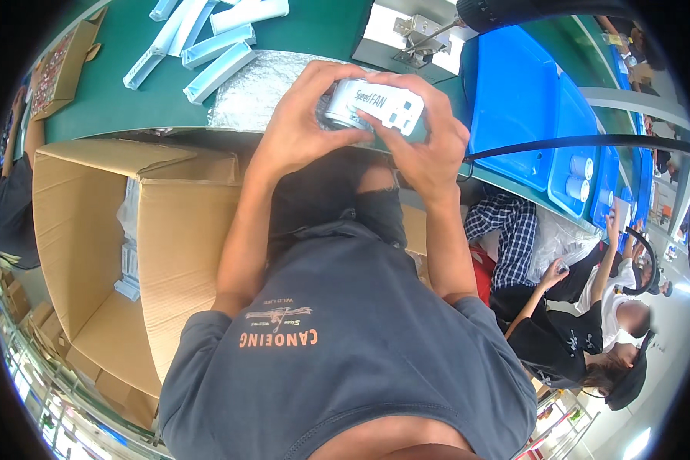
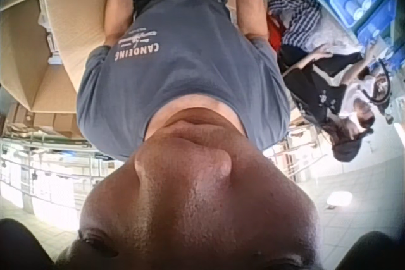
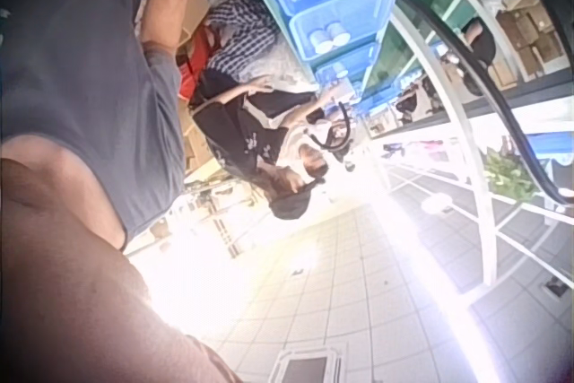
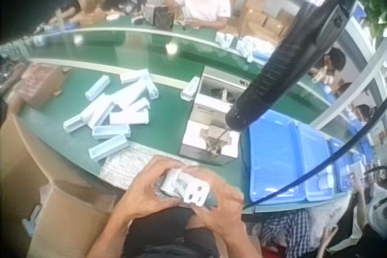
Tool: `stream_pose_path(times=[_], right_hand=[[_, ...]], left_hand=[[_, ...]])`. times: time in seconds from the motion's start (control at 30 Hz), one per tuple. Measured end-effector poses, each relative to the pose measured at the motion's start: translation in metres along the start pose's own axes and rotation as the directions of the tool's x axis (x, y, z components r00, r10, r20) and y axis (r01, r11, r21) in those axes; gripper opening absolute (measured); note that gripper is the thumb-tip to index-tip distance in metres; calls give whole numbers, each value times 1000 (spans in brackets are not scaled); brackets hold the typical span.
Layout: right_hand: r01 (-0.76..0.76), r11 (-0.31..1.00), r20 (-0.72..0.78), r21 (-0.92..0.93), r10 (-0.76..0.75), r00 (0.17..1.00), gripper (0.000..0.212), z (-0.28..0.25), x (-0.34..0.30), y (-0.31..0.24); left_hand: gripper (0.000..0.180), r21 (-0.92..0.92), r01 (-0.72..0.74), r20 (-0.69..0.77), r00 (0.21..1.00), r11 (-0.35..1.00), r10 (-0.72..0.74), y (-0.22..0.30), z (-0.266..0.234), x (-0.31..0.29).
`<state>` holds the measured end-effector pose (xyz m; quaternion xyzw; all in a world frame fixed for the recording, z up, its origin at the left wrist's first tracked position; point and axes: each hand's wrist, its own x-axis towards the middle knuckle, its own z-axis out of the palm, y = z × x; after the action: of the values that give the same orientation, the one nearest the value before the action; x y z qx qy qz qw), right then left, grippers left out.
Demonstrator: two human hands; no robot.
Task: Assembling small handheld fans on an electronics production line.
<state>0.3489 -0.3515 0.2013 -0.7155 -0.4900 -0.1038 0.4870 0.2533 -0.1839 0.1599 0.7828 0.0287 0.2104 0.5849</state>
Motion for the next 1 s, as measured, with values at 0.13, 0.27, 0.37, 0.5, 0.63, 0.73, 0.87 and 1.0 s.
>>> stream_pose_path(times=[0.13, 0.27, 0.37, 0.5, 0.63, 0.73, 0.87, 1.0], right_hand=[[27, 1000, 42, -13, -27, 999, 54, -5, 4, -1], [35, 999, 56, -11, -34, 998, 54, -5, 4, -2], [-90, 996, 14, 26, 89, 996, 53, 0, 1, -4], [24, 1000, 14, 14, -24, 1000, 49, 0, 3, -5], [66, 998, 54, 21, -67, 996, 45, -2, 3, -6], [51, 995, -12, 86, -51, 999, 49, 2, -2, -4], [-153, 982, 23, 113, 152, 988, 43, -2, -3, -8], [-227, 969, 64, 97, 221, 973, 45, -1, 0, -5]], left_hand=[[70, 7, 0, -4, 1000, 1000, 0, 2, 0, 0], [68, 14, -22, -20, 1000, 1000, 22, 3, 0, 0], [66, -8, -26, -32, 999, 1000, 26, 4, 1, 0], [64, -9, -48, -51, 998, 999, 47, 2, 3, -2], [64, 8, -31, -42, 999, 999, 31, 3, 2, -3], [64, -21, -30, -52, 998, 999, 29, 4, 5, -4], [64, -14, -30, -64, 998, 999, 29, 5, 6, -5], [62, -92, -94, -112, 990, 991, 83, -2, 9, -3]])
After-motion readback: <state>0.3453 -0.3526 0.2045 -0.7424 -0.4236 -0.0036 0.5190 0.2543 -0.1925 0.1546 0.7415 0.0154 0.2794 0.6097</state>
